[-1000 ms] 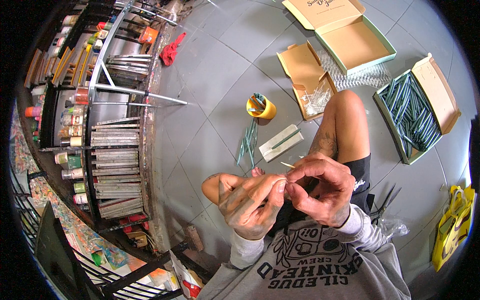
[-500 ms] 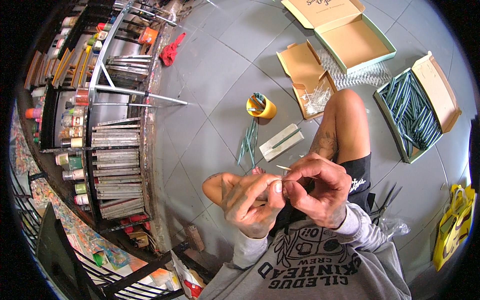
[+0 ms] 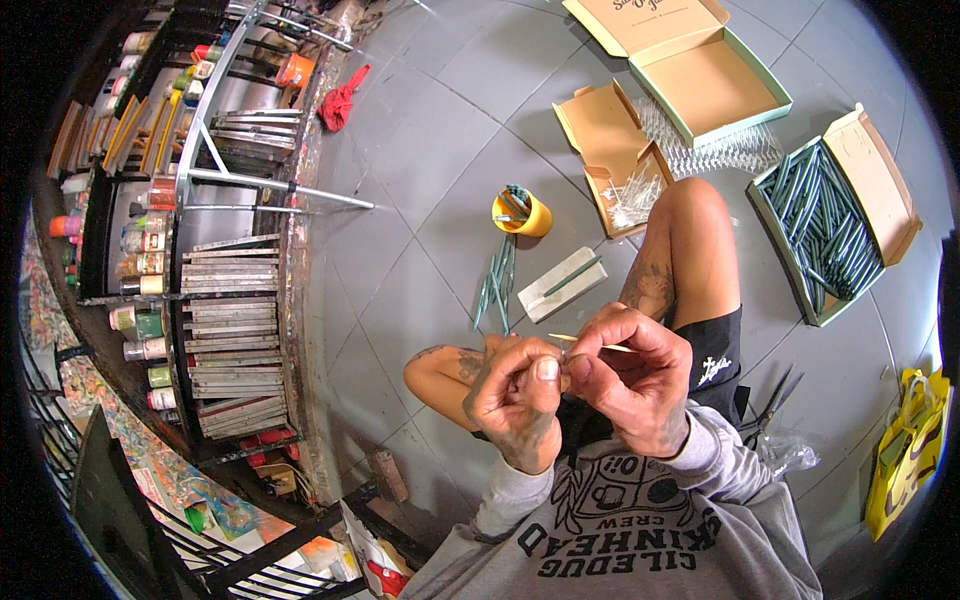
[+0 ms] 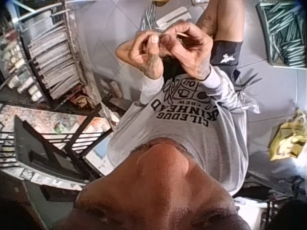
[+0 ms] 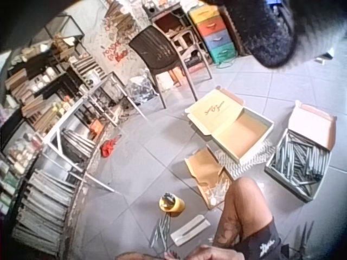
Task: The person inserts a white wick into a green tube, wraps a small piece of plastic around the top by hand, and secures it.
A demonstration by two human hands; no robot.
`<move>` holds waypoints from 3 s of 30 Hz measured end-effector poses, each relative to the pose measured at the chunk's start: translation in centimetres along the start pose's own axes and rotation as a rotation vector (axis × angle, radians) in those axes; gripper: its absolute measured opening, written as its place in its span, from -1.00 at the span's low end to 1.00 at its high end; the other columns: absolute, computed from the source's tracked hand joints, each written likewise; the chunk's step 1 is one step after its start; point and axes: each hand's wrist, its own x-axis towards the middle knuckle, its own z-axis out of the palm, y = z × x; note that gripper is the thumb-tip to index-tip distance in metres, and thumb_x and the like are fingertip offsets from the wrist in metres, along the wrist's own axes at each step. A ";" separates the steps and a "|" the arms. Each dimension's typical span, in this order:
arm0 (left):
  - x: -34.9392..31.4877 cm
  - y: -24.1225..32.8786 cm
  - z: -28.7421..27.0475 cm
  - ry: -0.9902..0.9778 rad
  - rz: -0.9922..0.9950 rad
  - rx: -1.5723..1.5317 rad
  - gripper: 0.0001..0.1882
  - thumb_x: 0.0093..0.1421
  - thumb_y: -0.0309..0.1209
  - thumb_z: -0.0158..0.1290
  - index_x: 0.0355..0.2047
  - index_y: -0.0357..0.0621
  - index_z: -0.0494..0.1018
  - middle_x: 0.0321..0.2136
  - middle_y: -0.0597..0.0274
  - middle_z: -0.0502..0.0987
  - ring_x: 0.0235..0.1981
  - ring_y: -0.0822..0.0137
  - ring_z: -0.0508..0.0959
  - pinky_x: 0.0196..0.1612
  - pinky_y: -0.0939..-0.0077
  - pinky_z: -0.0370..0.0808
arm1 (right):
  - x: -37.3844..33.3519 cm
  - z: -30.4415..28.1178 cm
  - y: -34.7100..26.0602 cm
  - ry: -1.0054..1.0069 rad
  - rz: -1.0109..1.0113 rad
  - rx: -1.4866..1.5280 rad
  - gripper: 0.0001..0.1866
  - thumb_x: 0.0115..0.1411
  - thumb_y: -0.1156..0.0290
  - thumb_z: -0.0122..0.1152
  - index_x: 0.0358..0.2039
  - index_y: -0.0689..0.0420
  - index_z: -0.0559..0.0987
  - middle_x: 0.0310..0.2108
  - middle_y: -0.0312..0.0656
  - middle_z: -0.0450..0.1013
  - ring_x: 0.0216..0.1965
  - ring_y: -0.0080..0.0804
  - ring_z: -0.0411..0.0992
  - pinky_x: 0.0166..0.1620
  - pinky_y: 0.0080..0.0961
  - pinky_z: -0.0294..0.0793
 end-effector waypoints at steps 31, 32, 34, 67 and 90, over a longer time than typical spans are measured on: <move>0.3 -1.7 -0.3 -0.011 -0.453 -0.674 -0.75 0.29 -0.16 -0.01 -0.40 -0.01 0.30 -0.51 0.43 0.25 -0.48 0.44 0.30 -0.49 0.48 0.33 | -0.2 0.6 0.6 0.050 0.111 0.238 -0.94 0.24 0.59 0.18 -0.27 0.25 0.51 -0.30 -0.30 0.45 -0.23 -0.63 0.38 -0.11 -0.61 0.39; 0.4 -1.3 -0.1 -0.005 -0.456 -0.688 -0.78 0.28 -0.18 0.02 -0.41 0.01 0.33 -0.51 0.48 0.29 -0.44 0.45 0.35 -0.37 0.43 0.37 | -0.2 0.6 0.6 0.049 0.112 0.239 -0.94 0.24 0.59 0.17 -0.27 0.25 0.51 -0.30 -0.31 0.45 -0.23 -0.63 0.38 -0.11 -0.62 0.39; 0.5 -1.1 -0.1 -0.010 -0.474 -0.754 -0.79 0.27 -0.20 0.05 -0.44 0.05 0.35 -0.52 0.53 0.33 -0.40 0.47 0.39 -0.26 0.39 0.41 | -0.2 0.6 0.6 0.046 0.116 0.244 -0.94 0.23 0.59 0.17 -0.27 0.25 0.51 -0.29 -0.31 0.44 -0.23 -0.63 0.37 -0.11 -0.61 0.38; 1.0 -2.1 -1.0 -0.137 -0.562 -1.295 -0.87 0.30 -0.25 0.03 -0.37 0.07 0.45 -0.49 0.57 0.43 -0.36 0.53 0.47 -0.10 0.31 0.47 | -0.2 0.8 0.3 0.040 0.142 0.289 -0.93 0.21 0.64 0.14 -0.27 0.26 0.51 -0.30 -0.31 0.45 -0.24 -0.64 0.38 -0.14 -0.61 0.40; 1.1 -2.1 -1.6 -0.126 -0.501 -1.086 -0.82 0.32 -0.20 0.01 -0.42 0.10 0.41 -0.52 0.56 0.38 -0.40 0.49 0.41 -0.24 0.40 0.45 | 0.0 0.1 0.2 -0.045 0.077 0.279 -0.87 0.24 0.64 0.12 -0.19 0.31 0.53 -0.24 -0.21 0.49 -0.16 -0.55 0.44 -0.08 -0.55 0.44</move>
